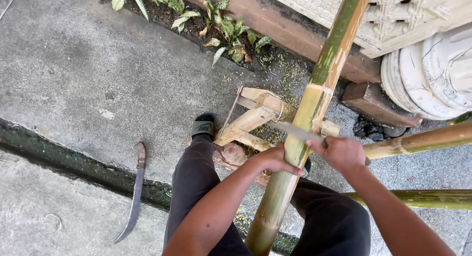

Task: The recorder uses a knife to scrape the outer surface of a bamboo pole while sitting on a stool.

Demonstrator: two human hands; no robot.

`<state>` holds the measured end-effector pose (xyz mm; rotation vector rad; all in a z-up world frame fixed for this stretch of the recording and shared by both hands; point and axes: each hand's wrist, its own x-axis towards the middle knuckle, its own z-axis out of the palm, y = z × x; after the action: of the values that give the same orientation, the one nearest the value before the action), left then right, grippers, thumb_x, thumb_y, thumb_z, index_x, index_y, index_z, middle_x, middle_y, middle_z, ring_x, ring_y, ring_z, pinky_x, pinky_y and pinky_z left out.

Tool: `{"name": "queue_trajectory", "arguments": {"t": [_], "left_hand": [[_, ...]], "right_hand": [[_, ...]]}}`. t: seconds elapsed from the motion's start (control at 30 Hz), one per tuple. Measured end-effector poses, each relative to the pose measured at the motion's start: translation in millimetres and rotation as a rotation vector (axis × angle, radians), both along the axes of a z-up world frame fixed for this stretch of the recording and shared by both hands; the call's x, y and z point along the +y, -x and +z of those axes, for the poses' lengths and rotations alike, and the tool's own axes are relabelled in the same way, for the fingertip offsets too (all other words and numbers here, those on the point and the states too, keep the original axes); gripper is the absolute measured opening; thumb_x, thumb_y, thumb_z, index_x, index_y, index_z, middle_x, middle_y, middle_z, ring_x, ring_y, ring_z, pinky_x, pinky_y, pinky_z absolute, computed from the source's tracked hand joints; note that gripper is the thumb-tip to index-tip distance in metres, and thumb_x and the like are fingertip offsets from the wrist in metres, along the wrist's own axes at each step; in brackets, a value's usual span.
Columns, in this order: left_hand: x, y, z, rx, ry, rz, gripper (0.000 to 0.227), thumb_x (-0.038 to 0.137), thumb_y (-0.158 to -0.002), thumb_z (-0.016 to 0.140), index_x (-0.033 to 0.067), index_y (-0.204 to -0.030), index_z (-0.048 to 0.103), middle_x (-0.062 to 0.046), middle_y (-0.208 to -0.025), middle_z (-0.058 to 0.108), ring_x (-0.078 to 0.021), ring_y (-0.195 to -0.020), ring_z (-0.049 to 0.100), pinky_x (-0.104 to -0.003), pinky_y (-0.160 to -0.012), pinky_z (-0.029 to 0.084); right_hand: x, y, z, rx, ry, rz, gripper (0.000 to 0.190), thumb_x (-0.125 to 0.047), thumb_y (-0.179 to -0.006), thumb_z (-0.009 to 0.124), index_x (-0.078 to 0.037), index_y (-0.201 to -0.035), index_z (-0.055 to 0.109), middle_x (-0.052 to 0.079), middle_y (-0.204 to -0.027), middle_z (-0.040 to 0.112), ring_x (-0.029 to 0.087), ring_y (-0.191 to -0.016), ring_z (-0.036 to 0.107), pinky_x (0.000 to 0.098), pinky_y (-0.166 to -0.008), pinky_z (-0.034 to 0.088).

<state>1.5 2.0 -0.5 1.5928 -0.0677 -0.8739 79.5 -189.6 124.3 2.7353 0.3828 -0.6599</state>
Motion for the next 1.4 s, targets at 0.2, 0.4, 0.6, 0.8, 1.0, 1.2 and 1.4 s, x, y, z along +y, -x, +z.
{"name": "queue_trajectory", "arguments": {"t": [0.2,0.4,0.6,0.8,1.0,1.2,1.4], "left_hand": [[6,-2,15,0.053,-0.015,-0.028,0.145,0.068,-0.048,0.087,-0.0116,-0.151,0.023,-0.033,-0.140,0.052,-0.0403,-0.130,0.058,-0.042,-0.108,0.049],[5,-8,17,0.044,-0.062,-0.038,0.130,0.067,-0.051,0.088,-0.0035,-0.147,0.035,-0.027,-0.129,0.057,-0.0388,-0.123,0.061,-0.042,-0.100,0.053],[43,1,142,-0.289,-0.638,-0.205,0.050,0.053,-0.102,0.058,0.0049,-0.097,0.070,-0.014,-0.081,0.071,-0.0283,-0.081,0.075,-0.040,-0.073,0.058],[11,-43,126,-1.107,-0.664,0.462,0.019,0.020,-0.099,0.054,0.0053,-0.099,0.067,-0.015,-0.100,0.070,-0.0311,-0.099,0.068,-0.046,-0.085,0.056],[-11,-90,39,-0.995,-0.761,0.355,0.043,0.034,-0.109,0.040,0.0017,-0.117,0.066,-0.015,-0.121,0.069,-0.0296,-0.109,0.068,-0.043,-0.087,0.058],[-15,-94,19,-1.067,-0.823,0.434,0.052,0.039,-0.110,0.028,0.0076,-0.111,0.070,-0.012,-0.116,0.071,-0.0277,-0.095,0.071,-0.038,-0.072,0.060],[-13,-114,23,-0.957,-0.813,0.399,0.051,0.040,-0.112,0.026,0.0103,-0.102,0.065,-0.009,-0.101,0.067,-0.0247,-0.085,0.068,-0.038,-0.068,0.058]], "right_hand": [[16,-19,8,0.078,0.040,-0.061,0.078,-0.084,-0.087,0.040,-0.013,-0.079,0.071,0.009,-0.060,0.068,0.025,-0.060,0.074,0.0436,-0.055,0.060],[2,-4,-5,-0.086,-0.105,0.040,0.079,-0.083,-0.087,0.042,-0.011,-0.076,0.072,0.011,-0.062,0.069,0.030,-0.060,0.073,0.0447,-0.060,0.058],[4,20,-8,-0.165,-0.154,-0.085,0.087,-0.090,-0.081,0.048,-0.009,-0.071,0.076,0.018,-0.066,0.071,0.033,-0.067,0.073,0.0448,-0.064,0.058],[14,12,2,-0.192,-0.179,-0.132,0.085,-0.090,-0.076,0.050,-0.009,-0.076,0.078,0.015,-0.074,0.074,0.032,-0.070,0.075,0.0458,-0.065,0.058],[17,5,5,-0.087,-0.172,-0.220,0.089,-0.092,-0.077,0.050,-0.008,-0.082,0.080,0.015,-0.077,0.076,0.029,-0.076,0.077,0.0427,-0.072,0.060],[22,-1,14,-0.049,-0.179,-0.236,0.093,-0.094,-0.076,0.049,-0.007,-0.084,0.081,0.015,-0.078,0.076,0.029,-0.077,0.077,0.0418,-0.071,0.060],[24,-15,16,-0.049,-0.183,-0.241,0.094,-0.095,-0.075,0.048,-0.007,-0.080,0.081,0.015,-0.079,0.076,0.028,-0.079,0.076,0.0415,-0.068,0.059]]}}
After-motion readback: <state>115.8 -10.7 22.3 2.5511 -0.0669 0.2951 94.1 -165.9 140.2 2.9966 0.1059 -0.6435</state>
